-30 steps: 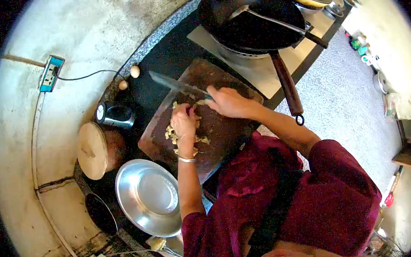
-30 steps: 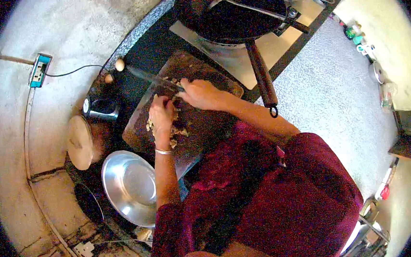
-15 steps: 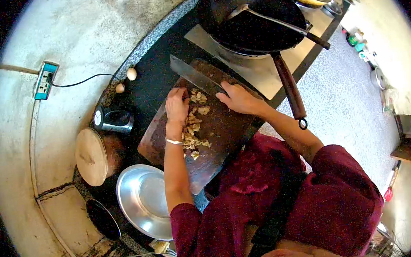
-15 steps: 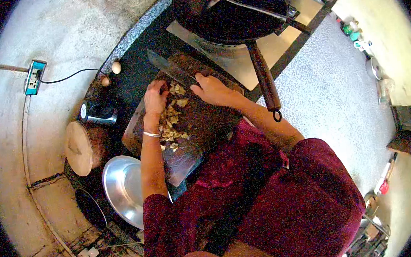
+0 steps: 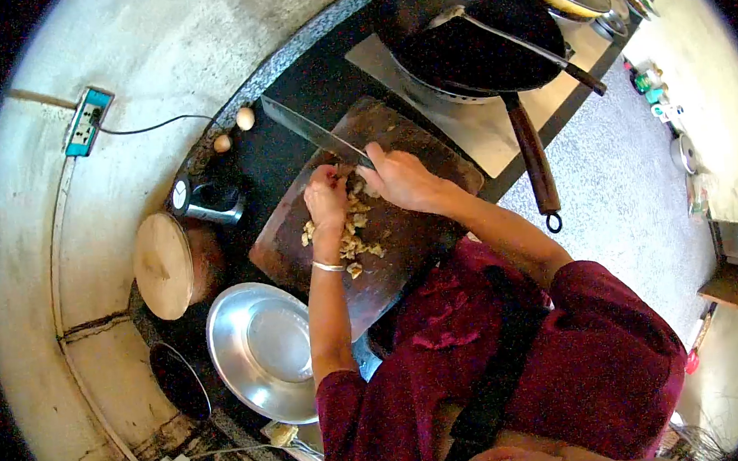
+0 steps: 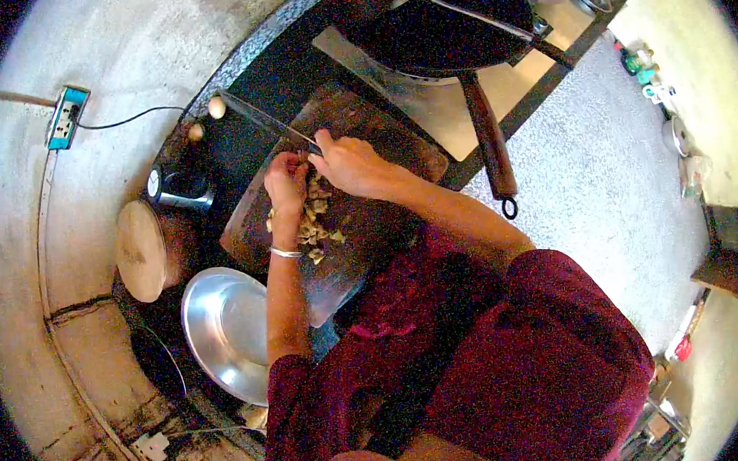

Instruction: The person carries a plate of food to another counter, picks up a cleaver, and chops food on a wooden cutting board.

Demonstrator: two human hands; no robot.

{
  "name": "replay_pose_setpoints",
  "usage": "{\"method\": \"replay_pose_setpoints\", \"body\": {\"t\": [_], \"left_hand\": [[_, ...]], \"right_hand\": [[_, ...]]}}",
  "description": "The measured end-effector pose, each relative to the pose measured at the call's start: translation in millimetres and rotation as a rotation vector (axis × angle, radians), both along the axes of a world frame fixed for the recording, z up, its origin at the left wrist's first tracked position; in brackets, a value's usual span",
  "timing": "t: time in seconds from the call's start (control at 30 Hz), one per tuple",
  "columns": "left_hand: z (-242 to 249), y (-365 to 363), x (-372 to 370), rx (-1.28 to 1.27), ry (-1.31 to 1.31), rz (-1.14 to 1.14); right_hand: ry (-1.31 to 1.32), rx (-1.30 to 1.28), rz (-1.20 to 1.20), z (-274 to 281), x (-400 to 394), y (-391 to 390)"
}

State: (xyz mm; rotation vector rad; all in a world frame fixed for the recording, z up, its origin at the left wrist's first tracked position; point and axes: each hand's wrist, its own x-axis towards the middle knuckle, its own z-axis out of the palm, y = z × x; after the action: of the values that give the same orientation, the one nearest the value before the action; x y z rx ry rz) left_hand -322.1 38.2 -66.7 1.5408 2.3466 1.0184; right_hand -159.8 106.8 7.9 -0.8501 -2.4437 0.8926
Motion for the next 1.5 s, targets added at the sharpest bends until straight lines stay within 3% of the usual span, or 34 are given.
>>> {"method": "replay_pose_setpoints", "body": {"t": [0.13, 0.23, 0.33, 0.4, 0.57, 0.73, 0.87, 1.0, 1.07, 1.2, 1.33, 1.5], "left_hand": [[5, 0, 3, -0.061, -0.105, 0.008], [-3, 2, 3, -0.027, -0.02, -0.007], [-1, 4, 5, -0.036, -0.048, -0.016], [-2, 5, 4, -0.024, 0.102, -0.045], [-4, 11, 6, -0.035, 0.064, 0.008], [9, 5, -1, -0.012, 0.006, -0.042], [7, -6, -26, -0.022, 0.026, 0.046], [10, -12, -28, -0.095, 0.107, 0.05], [12, -12, -24, -0.314, 0.083, -0.003], [2, -5, -16, -0.187, 0.066, 0.014], [0, 5, -11, -0.177, 0.026, -0.031], [-10, 27, 1, -0.063, -0.291, -0.241]], "right_hand": [[-0.232, -0.102, 0.016, -32, -7, -5], [-0.341, -0.237, 0.074, -28, -10, 6], [-0.34, -0.209, 0.067, -31, -5, 4], [-0.233, -0.14, 0.031, -40, -6, 1], [-0.281, -0.157, 0.063, -41, 18, 6], [-0.036, -0.196, 0.01, -42, 27, 11], [-0.08, -0.216, 0.061, -9, 43, 15], [-0.186, -0.117, 0.147, -23, 72, -4], [-0.186, -0.13, 0.179, -18, 86, -13], [-0.323, -0.256, 0.131, -26, 101, -23], [-0.249, -0.158, 0.091, -48, 112, -13], [-0.161, -0.132, -0.008, -50, 116, 10]]}}
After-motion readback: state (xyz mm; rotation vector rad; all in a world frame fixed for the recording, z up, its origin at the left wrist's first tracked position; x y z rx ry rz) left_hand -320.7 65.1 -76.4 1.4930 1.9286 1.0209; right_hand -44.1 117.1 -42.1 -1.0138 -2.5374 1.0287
